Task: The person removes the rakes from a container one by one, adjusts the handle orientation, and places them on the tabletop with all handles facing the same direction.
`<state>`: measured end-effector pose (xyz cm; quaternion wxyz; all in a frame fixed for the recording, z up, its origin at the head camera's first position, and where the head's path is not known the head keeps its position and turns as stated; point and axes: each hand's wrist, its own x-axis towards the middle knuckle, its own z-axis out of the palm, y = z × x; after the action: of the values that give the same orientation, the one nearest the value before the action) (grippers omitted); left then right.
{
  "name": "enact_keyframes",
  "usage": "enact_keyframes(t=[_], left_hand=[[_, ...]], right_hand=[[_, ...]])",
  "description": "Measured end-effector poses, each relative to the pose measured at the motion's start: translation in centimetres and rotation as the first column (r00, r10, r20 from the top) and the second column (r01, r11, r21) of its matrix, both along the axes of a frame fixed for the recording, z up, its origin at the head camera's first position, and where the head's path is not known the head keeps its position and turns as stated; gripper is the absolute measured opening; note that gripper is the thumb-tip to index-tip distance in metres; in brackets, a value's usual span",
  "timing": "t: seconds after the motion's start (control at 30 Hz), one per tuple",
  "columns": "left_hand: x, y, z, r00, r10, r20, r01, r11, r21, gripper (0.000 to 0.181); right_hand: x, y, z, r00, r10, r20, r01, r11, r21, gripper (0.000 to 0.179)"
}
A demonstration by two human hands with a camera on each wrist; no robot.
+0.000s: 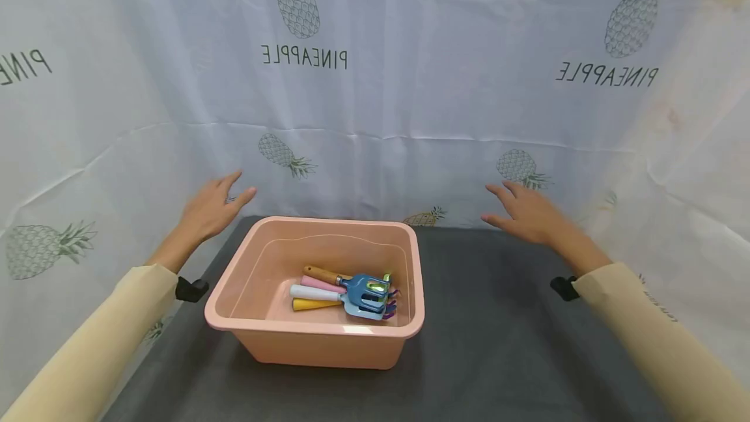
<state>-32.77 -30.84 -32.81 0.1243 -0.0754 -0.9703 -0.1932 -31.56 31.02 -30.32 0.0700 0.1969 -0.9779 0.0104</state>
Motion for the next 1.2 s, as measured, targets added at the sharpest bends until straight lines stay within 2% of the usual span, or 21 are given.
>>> enact_keyframes(t=[0.17, 0.27, 0.4, 0.47, 0.6, 0.7, 0.8, 1.03, 1.1, 1.2], left_hand=[[1.9, 0.4, -0.4, 0.997, -0.075, 0.029, 0.070, 0.987, 0.145, 0.078], [3.2, 0.8, -0.7, 0.989, -0.112, 0.094, 0.087, 0.966, 0.244, 0.075], [4.6, 1.3, -1.3, 0.974, -0.131, 0.183, 0.051, 0.920, 0.389, 0.077], [5.3, 1.4, -1.6, 0.969, -0.131, 0.211, 0.026, 0.899, 0.436, 0.078], [6.6, 1.5, -2.2, 0.961, -0.150, 0.232, 0.007, 0.854, 0.521, 0.078], [7.4, 1.6, -2.5, 0.953, -0.174, 0.247, -0.003, 0.812, 0.584, 0.078], [8.0, 1.9, -2.8, 0.948, -0.185, 0.258, -0.016, 0.784, 0.621, 0.074], [9.0, 3.0, -3.6, 0.950, -0.198, 0.241, -0.002, 0.769, 0.639, 0.068], [9.1, 3.2, -3.7, 0.952, -0.193, 0.239, -0.010, 0.760, 0.650, 0.067], [9.2, 3.4, -3.9, 0.957, -0.170, 0.234, -0.023, 0.762, 0.648, 0.065]], right_hand=[[0.9, -3.1, 1.1, 0.999, 0.047, 0.002, -0.048, 0.999, 0.017, 0.078], [1.4, -4.8, 1.7, 0.996, 0.089, 0.002, -0.089, 0.996, 0.019, 0.076], [2.0, -7.0, 2.4, 0.988, 0.154, -0.006, -0.154, 0.988, 0.016, 0.072], [2.2, -8.0, 2.6, 0.982, 0.186, -0.013, -0.186, 0.982, 0.014, 0.068], [2.6, -9.8, 3.1, 0.974, 0.226, -0.020, -0.226, 0.974, 0.016, 0.061], [2.8, -11.1, 3.5, 0.972, 0.234, -0.008, -0.233, 0.972, 0.025, 0.058], [2.9, -12.5, 3.7, 0.967, 0.255, 0.014, -0.256, 0.966, 0.028, 0.054], [3.1, -15.7, 3.9, 0.943, 0.321, 0.085, -0.325, 0.945, 0.036, 0.049], [3.2, -16.5, 4.0, 0.934, 0.341, 0.104, -0.348, 0.936, 0.053, 0.048], [3.3, -17.5, 4.0, 0.919, 0.374, 0.125, -0.383, 0.921, 0.063, 0.047]])
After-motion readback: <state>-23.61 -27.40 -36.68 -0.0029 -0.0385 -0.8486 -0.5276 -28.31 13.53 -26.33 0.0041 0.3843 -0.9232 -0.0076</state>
